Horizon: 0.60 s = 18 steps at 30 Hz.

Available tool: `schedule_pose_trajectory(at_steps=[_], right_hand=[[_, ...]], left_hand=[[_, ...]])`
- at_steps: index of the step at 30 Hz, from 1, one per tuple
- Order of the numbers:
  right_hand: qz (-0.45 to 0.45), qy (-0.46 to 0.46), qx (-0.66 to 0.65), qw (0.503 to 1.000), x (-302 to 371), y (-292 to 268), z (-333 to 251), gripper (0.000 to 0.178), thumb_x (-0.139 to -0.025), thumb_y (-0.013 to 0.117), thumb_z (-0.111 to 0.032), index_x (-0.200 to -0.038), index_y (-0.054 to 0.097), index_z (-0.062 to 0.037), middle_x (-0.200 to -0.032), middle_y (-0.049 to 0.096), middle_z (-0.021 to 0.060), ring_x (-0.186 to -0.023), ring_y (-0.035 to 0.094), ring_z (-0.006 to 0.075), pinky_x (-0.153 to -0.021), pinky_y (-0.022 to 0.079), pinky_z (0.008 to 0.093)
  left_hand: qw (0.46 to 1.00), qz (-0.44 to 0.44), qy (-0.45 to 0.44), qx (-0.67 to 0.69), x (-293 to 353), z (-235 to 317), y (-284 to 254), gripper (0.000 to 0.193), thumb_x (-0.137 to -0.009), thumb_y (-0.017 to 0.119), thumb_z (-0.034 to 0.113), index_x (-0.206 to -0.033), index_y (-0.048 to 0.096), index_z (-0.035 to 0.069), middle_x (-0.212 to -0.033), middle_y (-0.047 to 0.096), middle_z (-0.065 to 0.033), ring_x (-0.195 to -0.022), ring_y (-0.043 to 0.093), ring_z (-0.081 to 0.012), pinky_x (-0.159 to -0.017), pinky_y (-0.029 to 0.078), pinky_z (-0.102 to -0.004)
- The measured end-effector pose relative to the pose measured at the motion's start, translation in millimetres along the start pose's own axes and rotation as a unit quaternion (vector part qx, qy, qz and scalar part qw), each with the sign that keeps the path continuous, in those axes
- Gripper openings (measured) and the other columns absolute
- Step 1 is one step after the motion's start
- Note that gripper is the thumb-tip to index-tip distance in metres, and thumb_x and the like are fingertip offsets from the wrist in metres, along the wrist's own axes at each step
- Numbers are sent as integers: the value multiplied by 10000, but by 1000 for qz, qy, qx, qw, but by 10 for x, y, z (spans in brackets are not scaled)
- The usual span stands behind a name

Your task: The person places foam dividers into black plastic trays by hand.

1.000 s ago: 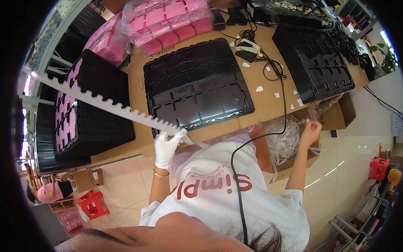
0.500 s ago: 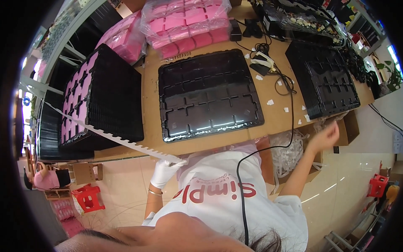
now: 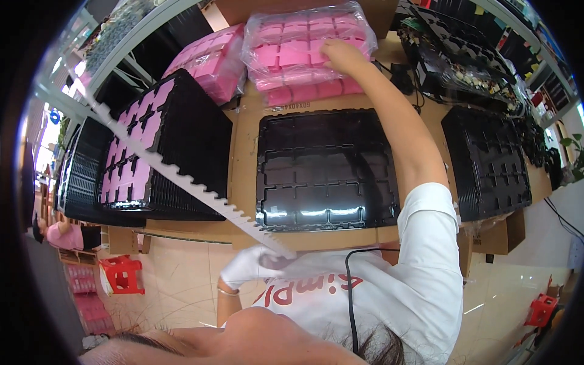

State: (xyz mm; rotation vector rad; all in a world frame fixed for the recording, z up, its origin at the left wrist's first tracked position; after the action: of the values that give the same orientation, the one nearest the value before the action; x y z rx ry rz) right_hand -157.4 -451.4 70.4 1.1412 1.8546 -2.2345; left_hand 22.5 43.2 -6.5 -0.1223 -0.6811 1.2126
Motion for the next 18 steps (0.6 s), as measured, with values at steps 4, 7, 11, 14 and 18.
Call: schedule_pose_trajectory(at_steps=[4,7,11,14,18], right_hand=[[-114,26,-101,988,-208,-47,91,224,-715,766,-173,-869,678,-35,-835,629,105,-817,628,279,-726,490,372],[-191,106,-173,960,-333,-3,244,168,-720,768,-166,-791,696,-32,-781,657,94,-748,636,224,-682,490,341],[-227,147,-178,946,-425,-16,325,148,-715,764,-156,-765,705,-30,-723,677,89,-676,632,184,-643,489,330],[-224,156,-165,948,-450,-23,342,142,-693,762,-146,-764,713,-34,-687,686,86,-636,627,166,-626,491,327],[-241,178,-149,942,-515,-72,213,111,-679,748,-113,-754,720,-35,-670,679,79,-621,619,153,-622,492,324]], left_hand=[[910,249,164,289,229,-403,-466,441,-863,656,495,-921,643,58,-819,633,-64,-605,542,-92,-511,395,-201],[837,275,202,427,-46,-460,-636,488,-923,541,546,-865,609,67,-773,597,-41,-579,506,-71,-471,336,-182],[816,335,90,462,-702,-115,-775,397,-971,526,448,-838,597,81,-763,582,-21,-513,438,-54,-442,286,-179],[898,274,-24,342,-1160,338,-1067,325,-942,607,379,-846,636,70,-766,611,-21,-582,493,-48,-501,352,-158],[912,354,80,190,-1702,848,-1372,359,-919,636,386,-850,649,34,-753,619,-12,-732,576,-104,-661,462,-277]])
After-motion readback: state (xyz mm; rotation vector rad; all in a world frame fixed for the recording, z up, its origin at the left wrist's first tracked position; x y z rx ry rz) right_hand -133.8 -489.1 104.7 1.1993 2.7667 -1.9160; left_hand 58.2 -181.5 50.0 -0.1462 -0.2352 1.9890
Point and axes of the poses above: each hand's wrist, its own x-axis away from the middle knuckle, its own y-axis out of the palm, z = x × y, the point moved 3 cm from there along -x, towards the middle knuckle
